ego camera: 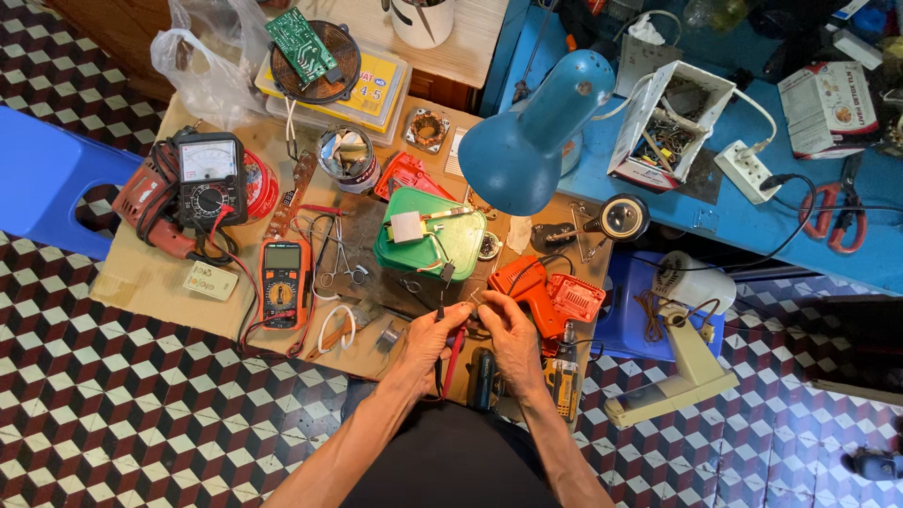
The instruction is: The person works at a cluttered electronics workbench, handling a small component with wires and repeatedly testing it with a multimeter. They adjust the component, connect and disconnect multimeter probes, and reposition the item under a desk lamp while continuing to measure electrical values.
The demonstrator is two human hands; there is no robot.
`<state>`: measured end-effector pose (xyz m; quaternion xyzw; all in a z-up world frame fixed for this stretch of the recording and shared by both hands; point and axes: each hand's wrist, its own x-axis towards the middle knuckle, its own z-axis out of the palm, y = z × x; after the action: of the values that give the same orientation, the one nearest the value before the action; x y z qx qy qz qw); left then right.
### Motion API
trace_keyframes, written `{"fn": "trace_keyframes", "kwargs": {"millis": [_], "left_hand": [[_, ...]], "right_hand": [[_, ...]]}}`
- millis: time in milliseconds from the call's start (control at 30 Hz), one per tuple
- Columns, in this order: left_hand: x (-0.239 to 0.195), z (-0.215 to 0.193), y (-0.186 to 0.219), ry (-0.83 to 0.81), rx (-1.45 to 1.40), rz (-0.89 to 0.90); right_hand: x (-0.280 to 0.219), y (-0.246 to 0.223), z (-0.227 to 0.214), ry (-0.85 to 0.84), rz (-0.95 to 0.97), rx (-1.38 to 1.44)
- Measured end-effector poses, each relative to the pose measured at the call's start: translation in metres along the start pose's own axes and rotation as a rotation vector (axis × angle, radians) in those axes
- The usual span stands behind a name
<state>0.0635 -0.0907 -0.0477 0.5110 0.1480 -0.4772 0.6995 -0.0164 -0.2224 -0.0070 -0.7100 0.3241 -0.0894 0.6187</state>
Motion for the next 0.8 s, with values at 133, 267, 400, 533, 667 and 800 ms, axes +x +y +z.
{"fn": "trace_keyframes", "kwargs": {"millis": [133,267,400,533,667,800], "left_hand": [[0.016,-0.001,-0.013,0.067,-0.079,0.071],[0.035,-0.001,-0.027,0.181,-0.25,0.029],[0.04,-0.007,-0.035,0.228,-0.219,0.017],[0.035,-0.003,-0.036,0.186,-0.309,0.01],[0.026,-0.002,-0.03,0.2,-0.195,-0.078],[0.025,-0.001,-0.03,0.133,-0.24,-0.126]], "right_hand": [[-0.03,-0.017,0.001,0.07,-0.25,-0.404],[-0.057,-0.021,0.016,-0.183,-0.154,-0.407],[-0.055,-0.016,0.032,-0.145,-0.185,-0.549],[-0.055,-0.01,0.029,-0.178,-0.245,-0.626],[-0.055,-0.005,0.029,-0.207,-0.108,-0.327],[-0.057,0.001,0.028,-0.234,0.168,-0.253]]}}
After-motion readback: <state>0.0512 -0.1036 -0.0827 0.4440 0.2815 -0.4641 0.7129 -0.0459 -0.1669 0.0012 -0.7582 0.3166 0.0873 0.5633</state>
